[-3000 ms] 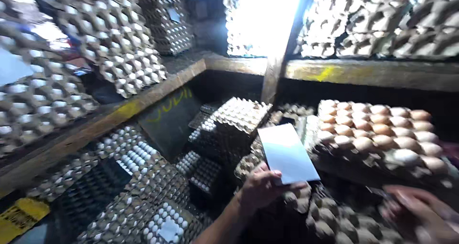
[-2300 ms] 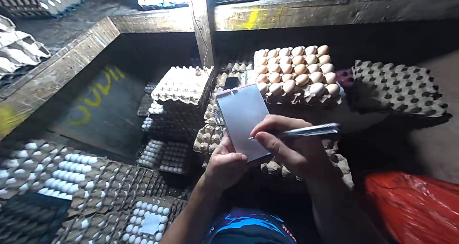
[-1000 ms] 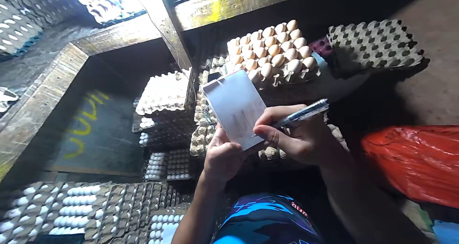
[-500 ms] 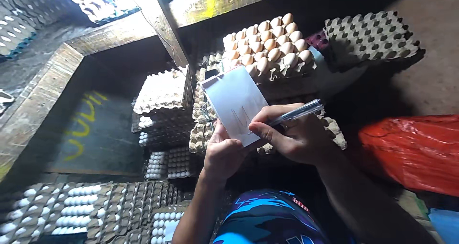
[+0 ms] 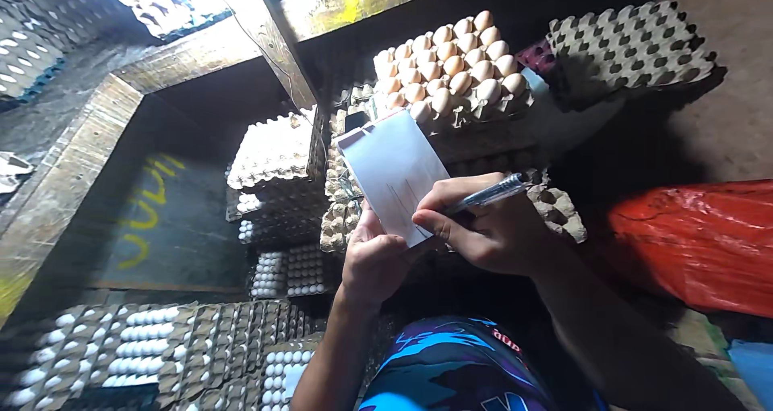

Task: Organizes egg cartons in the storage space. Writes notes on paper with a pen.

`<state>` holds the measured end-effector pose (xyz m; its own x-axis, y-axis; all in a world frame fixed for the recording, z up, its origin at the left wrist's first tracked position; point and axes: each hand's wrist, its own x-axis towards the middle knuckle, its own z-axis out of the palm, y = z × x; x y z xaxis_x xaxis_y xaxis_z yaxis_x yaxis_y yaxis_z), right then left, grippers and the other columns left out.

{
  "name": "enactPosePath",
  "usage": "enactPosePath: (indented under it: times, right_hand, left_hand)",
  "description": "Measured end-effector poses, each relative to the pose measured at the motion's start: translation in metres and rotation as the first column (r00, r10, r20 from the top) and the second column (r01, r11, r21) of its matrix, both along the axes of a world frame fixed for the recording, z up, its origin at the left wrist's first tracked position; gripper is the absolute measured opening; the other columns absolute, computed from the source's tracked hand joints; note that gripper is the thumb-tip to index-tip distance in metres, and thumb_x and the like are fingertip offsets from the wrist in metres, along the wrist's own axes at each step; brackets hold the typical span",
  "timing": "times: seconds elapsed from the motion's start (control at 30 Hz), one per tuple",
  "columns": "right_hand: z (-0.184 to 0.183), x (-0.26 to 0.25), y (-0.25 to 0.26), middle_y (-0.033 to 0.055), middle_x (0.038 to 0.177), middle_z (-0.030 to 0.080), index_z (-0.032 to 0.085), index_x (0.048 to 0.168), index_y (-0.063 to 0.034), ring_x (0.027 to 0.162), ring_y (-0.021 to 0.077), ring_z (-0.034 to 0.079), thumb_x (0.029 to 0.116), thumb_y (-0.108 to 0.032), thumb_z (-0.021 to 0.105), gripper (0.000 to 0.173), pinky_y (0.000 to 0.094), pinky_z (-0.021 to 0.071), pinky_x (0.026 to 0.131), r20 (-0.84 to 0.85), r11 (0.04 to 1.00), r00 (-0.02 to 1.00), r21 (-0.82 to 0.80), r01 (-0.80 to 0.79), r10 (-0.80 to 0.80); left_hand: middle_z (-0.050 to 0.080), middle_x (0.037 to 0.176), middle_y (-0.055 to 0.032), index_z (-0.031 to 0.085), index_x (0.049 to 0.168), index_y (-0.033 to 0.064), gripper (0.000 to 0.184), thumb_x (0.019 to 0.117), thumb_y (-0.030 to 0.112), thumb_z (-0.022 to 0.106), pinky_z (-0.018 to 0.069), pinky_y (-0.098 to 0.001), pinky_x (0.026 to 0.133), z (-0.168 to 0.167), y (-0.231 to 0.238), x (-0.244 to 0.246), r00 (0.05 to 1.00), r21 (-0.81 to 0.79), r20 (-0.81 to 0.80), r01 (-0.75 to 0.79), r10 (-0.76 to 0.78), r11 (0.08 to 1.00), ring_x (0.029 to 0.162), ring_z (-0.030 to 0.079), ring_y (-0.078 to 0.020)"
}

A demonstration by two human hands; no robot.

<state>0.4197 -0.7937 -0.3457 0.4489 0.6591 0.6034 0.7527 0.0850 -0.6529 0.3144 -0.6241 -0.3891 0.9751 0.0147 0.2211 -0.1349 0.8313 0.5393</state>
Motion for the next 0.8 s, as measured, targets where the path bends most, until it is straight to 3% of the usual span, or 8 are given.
enactPosePath:
  times: [0.23, 0.43, 0.53, 0.73, 0.8]
  right_hand:
    - [0.0016, -0.0032, -0.0001, -0.0098, 0.074, 0.066, 0.072, 0.089, -0.0134, 0.062, -0.0004, 0.06, 0.097, -0.022, 0.065, 0.013, 0.0206, 0.0529, 0.052, -0.079, 0.998, 0.997, 0.057, -0.016, 0.021]
    - [-0.0011, -0.0065, 0.0023, -0.0088, 0.077, 0.067, 0.074, 0.09, -0.0125, 0.066, -0.0005, 0.061, 0.0965, -0.021, 0.066, 0.013, 0.0204, 0.0532, 0.056, -0.018, 0.999, 1.0, 0.044, -0.007, 0.007]
    - [-0.0022, -0.0062, -0.0012, -0.0109, 0.072, 0.063, 0.073, 0.085, -0.0156, 0.061, -0.0016, 0.057, 0.0963, -0.025, 0.064, 0.017, 0.0204, 0.0479, 0.052, -0.017, 0.999, 0.999, 0.002, -0.048, 0.048]
    - [-0.0023, -0.0057, -0.0032, -0.0111, 0.077, 0.066, 0.073, 0.09, -0.0162, 0.064, -0.001, 0.059, 0.0978, -0.027, 0.064, 0.016, 0.0231, 0.0507, 0.055, -0.021, 0.997, 0.997, 0.019, 0.075, -0.075]
    - [-0.0001, -0.0025, -0.0058, -0.0082, 0.077, 0.067, 0.073, 0.091, -0.0119, 0.063, 0.0005, 0.063, 0.0993, -0.023, 0.064, 0.016, 0.0212, 0.0556, 0.053, -0.044, 0.994, 0.996, 0.069, 0.086, -0.083]
  left_hand:
    - [0.057, 0.13, -0.0254, 0.031, 0.15, 0.0137, 0.078, 0.0805, -0.013, 0.056, 0.0515, -0.0642, 0.097, -0.0017, -0.0004, -0.005, 1.0, 0.009, -0.014, -0.018, 0.018, 1.0, 0.113, 0.064, -0.0414]
    - [0.058, 0.129, -0.0248, 0.032, 0.148, 0.0126, 0.077, 0.0801, -0.014, 0.056, 0.0528, -0.0617, 0.096, -0.0011, -0.0002, -0.0065, 1.0, 0.001, -0.009, -0.029, 0.029, 1.0, 0.111, 0.065, -0.0396]
    - [0.059, 0.126, -0.0246, 0.033, 0.148, 0.0126, 0.077, 0.0802, -0.014, 0.055, 0.0535, -0.0611, 0.096, -0.0023, 0.0003, -0.0073, 1.0, -0.005, -0.014, -0.021, 0.021, 1.0, 0.11, 0.066, -0.0391]
    - [0.057, 0.131, -0.0263, 0.033, 0.147, 0.012, 0.075, 0.0801, -0.013, 0.056, 0.0505, -0.0647, 0.098, -0.0016, -0.0014, -0.0069, 0.999, 0.006, -0.023, -0.036, 0.036, 0.999, 0.114, 0.063, -0.0426]
    - [0.056, 0.132, -0.0289, 0.033, 0.148, 0.0104, 0.075, 0.08, -0.013, 0.056, 0.0477, -0.0684, 0.1, -0.0025, -0.001, -0.0066, 0.999, -0.001, -0.014, -0.032, 0.032, 0.999, 0.117, 0.062, -0.0466]
